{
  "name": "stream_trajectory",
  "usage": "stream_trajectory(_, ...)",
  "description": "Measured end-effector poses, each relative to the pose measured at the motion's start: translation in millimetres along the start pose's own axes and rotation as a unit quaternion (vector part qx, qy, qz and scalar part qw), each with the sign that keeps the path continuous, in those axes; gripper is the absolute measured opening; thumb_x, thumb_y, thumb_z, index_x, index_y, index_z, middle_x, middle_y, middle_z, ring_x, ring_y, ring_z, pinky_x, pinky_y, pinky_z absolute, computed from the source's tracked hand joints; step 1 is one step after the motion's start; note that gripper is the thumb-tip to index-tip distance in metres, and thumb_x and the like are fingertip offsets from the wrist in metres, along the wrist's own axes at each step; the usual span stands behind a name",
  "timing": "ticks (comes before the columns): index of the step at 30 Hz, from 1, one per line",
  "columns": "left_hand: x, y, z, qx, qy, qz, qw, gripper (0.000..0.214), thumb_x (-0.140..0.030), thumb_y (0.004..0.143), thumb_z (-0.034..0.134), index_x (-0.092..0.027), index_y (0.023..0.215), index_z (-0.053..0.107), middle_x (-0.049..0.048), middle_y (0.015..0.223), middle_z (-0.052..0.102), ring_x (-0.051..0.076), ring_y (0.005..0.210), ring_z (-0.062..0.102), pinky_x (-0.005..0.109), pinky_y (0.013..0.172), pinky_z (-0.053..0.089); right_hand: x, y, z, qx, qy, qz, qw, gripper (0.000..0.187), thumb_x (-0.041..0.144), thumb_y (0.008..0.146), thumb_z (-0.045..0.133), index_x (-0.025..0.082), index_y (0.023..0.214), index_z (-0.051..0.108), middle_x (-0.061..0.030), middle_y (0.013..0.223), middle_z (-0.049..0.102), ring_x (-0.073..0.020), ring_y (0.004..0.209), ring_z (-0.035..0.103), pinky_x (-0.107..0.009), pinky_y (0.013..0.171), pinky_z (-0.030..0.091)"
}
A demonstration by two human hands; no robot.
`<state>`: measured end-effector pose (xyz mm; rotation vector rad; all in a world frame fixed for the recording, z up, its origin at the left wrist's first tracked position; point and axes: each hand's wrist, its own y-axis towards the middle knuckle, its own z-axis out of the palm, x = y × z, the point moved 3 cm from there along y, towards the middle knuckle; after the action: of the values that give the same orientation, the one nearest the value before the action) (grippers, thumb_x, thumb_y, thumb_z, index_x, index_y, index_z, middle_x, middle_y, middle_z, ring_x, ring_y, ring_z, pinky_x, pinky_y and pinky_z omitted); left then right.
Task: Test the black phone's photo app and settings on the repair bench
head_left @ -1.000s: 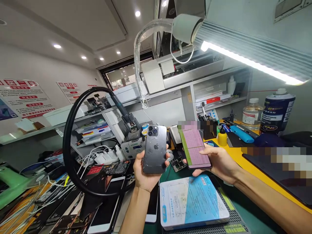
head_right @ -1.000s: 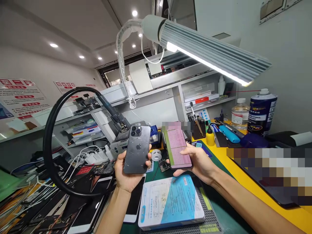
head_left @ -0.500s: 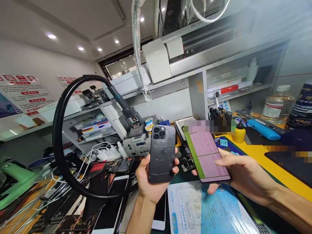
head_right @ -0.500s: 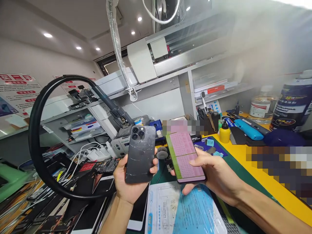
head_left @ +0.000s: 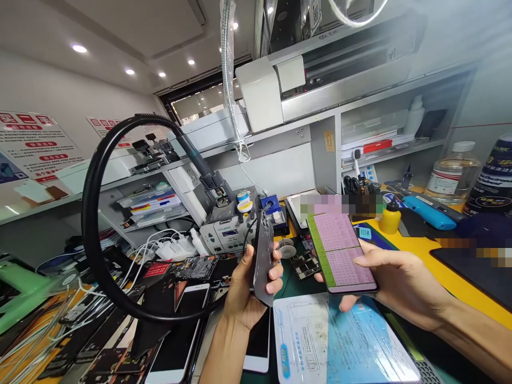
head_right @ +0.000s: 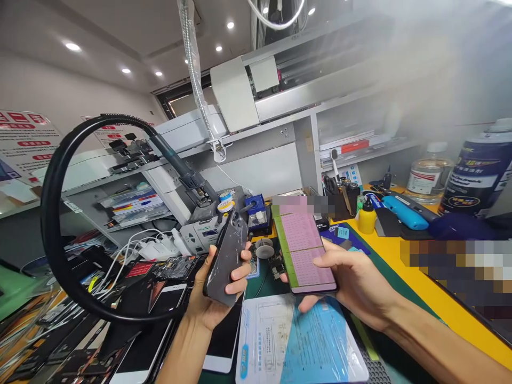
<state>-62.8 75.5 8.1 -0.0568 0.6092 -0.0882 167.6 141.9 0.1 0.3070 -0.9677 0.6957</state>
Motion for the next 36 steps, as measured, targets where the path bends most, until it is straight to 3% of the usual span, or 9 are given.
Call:
stream_trajectory(3,-3.8,1.2,-5.4,-0.044,0.007,0.016,0.999,0.023,-0.019,0.096,0.067,-0.003,0.112,0.070,0.0114,0.093,0.075,0.010,0.061,0.067,0.014,0.045,0.051,1.8,0.1,0.1,0.001,0.017,-0.005,1.000,0.054,0.026,0.077,0.072,0.025,0.131,0.067,-0.0138,0.124,0.074,-0.0430,0.104,0.074,-0.049,0.063,0.066)
stream_trajectory(6,-4.0,2.9,-7.5,-0.078,0.015,0.026,0.997,0.025,-0.011,0.100,0.056,-0.003,0.119,0.069,0.0138,0.093,0.079,0.018,0.076,0.077,0.022,0.064,0.063,2.4,0.1,0.4,0.005,0.027,-0.006,1.000,0.054,0.024,0.079,0.071,0.027,0.132,0.065,-0.0123,0.125,0.073,-0.0429,0.106,0.074,-0.050,0.063,0.067)
stream_trajectory(10,-0.4,3.7,-2.9,-0.064,0.005,0.027,0.998,0.046,-0.037,0.105,0.050,-0.005,0.137,0.063,0.0223,0.118,0.076,0.034,0.098,0.078,0.049,0.086,0.065,4.1,-1.4,3.0,0.013,0.026,-0.013,0.999,0.046,0.022,0.083,0.067,0.023,0.129,0.067,-0.0139,0.128,0.072,-0.0426,0.108,0.073,-0.050,0.062,0.066)
stream_trajectory(12,0.5,3.7,-0.3,-0.036,-0.006,0.029,0.999,0.055,-0.046,0.106,0.045,-0.006,0.141,0.061,0.0242,0.132,0.071,0.034,0.103,0.076,0.054,0.095,0.060,4.6,-2.5,4.2,0.012,0.024,-0.011,1.000,0.046,0.021,0.083,0.066,0.022,0.129,0.068,-0.0146,0.126,0.072,-0.0424,0.108,0.073,-0.050,0.063,0.066)
stream_trajectory(17,2.2,4.5,-1.2,0.006,-0.007,0.015,1.000,0.060,-0.050,0.103,0.049,-0.004,0.139,0.063,0.0256,0.135,0.067,0.030,0.096,0.072,0.045,0.086,0.058,4.5,-3.0,4.5,0.010,0.020,0.000,1.000,0.048,0.022,0.082,0.065,0.020,0.130,0.068,-0.0153,0.128,0.071,-0.0433,0.110,0.071,-0.049,0.063,0.066)
stream_trajectory(25,12.6,7.1,-2.4,0.033,-0.039,-0.034,0.998,0.066,-0.055,0.099,0.052,-0.004,0.140,0.059,0.0226,0.123,0.067,0.028,0.092,0.063,0.038,0.078,0.050,3.8,-0.8,3.4,0.025,0.003,-0.006,1.000,0.050,0.022,0.085,0.061,0.017,0.135,0.064,-0.0177,0.122,0.072,-0.0426,0.108,0.071,-0.050,0.064,0.065)
stream_trajectory(30,20.1,7.9,0.3,0.007,-0.046,-0.052,0.998,0.058,-0.053,0.097,0.057,-0.009,0.136,0.063,0.0214,0.123,0.068,0.027,0.090,0.063,0.036,0.075,0.048,3.7,-0.7,1.9,0.038,0.013,-0.007,0.999,0.045,0.021,0.085,0.063,0.020,0.130,0.065,-0.0162,0.124,0.073,-0.0401,0.106,0.073,-0.050,0.064,0.066)
stream_trajectory(36,26.1,8.9,0.3,0.000,-0.047,-0.076,0.996,0.060,-0.054,0.097,0.057,-0.004,0.129,0.065,0.0210,0.116,0.069,0.026,0.089,0.063,0.036,0.075,0.050,5.9,-0.5,3.8,0.036,0.022,-0.003,0.999,0.048,0.019,0.084,0.062,0.018,0.132,0.063,-0.0158,0.125,0.073,-0.0394,0.104,0.074,-0.049,0.063,0.067)
